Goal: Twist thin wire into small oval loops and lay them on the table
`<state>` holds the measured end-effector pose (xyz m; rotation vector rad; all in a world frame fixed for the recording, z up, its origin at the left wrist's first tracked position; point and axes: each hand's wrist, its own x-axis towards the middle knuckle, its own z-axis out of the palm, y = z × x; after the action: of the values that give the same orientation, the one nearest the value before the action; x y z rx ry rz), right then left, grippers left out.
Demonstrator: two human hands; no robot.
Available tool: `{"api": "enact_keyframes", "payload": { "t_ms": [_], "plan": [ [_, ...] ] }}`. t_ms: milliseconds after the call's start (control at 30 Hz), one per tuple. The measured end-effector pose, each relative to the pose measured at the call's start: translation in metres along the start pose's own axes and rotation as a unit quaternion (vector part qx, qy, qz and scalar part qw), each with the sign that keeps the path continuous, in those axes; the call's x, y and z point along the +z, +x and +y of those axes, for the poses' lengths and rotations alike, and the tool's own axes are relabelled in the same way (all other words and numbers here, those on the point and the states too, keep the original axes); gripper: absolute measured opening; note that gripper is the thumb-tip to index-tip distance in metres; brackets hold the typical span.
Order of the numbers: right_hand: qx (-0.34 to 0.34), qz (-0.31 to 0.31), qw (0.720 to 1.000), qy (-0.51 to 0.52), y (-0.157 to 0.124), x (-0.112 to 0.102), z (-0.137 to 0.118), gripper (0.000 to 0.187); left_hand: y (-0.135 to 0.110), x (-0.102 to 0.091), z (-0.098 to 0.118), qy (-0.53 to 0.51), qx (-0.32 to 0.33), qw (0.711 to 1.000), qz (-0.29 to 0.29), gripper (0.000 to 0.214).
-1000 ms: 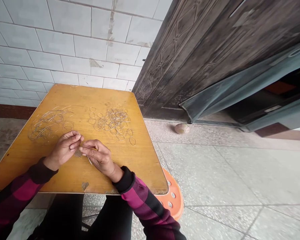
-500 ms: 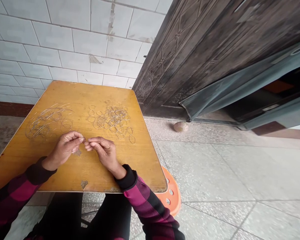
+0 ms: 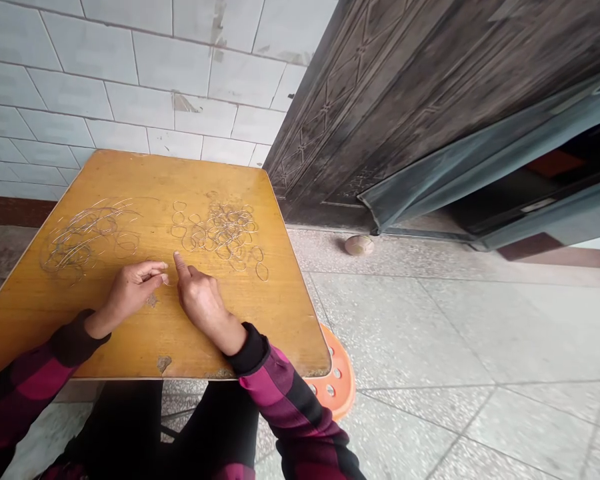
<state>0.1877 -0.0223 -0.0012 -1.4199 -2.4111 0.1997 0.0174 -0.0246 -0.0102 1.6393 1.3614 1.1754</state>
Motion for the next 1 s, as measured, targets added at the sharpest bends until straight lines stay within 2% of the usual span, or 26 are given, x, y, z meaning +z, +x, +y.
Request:
{"api": "enact_keyframes", "payload": {
  "t_ms": [167,400,767,867,1000],
  "plan": [
    [0.034,-0.095,0.991,-0.089,0.0,-0.009,-0.011,0.059,0.001,0.001,0.005,0.064,0.033,0.997,-0.014,0.018],
    [0.059,-0.169,0.976,-0.122,0.001,-0.02,-0.021,0.053,0.002,0.003,0.002,0.092,0.064,0.993,-0.037,0.013],
    [0.05,-0.196,0.971,-0.126,0.0,-0.024,-0.026,0.041,-0.001,0.008,0.002,0.147,0.103,0.983,-0.049,0.018],
    [0.039,-0.181,0.975,-0.123,-0.001,-0.022,-0.023,0.039,-0.001,0.007,0.002,0.173,0.104,0.978,-0.046,0.019],
    [0.015,-0.139,0.982,-0.124,-0.002,-0.018,-0.016,0.026,0.002,0.005,0.001,0.182,0.082,0.979,-0.05,0.018]
  ]
}}
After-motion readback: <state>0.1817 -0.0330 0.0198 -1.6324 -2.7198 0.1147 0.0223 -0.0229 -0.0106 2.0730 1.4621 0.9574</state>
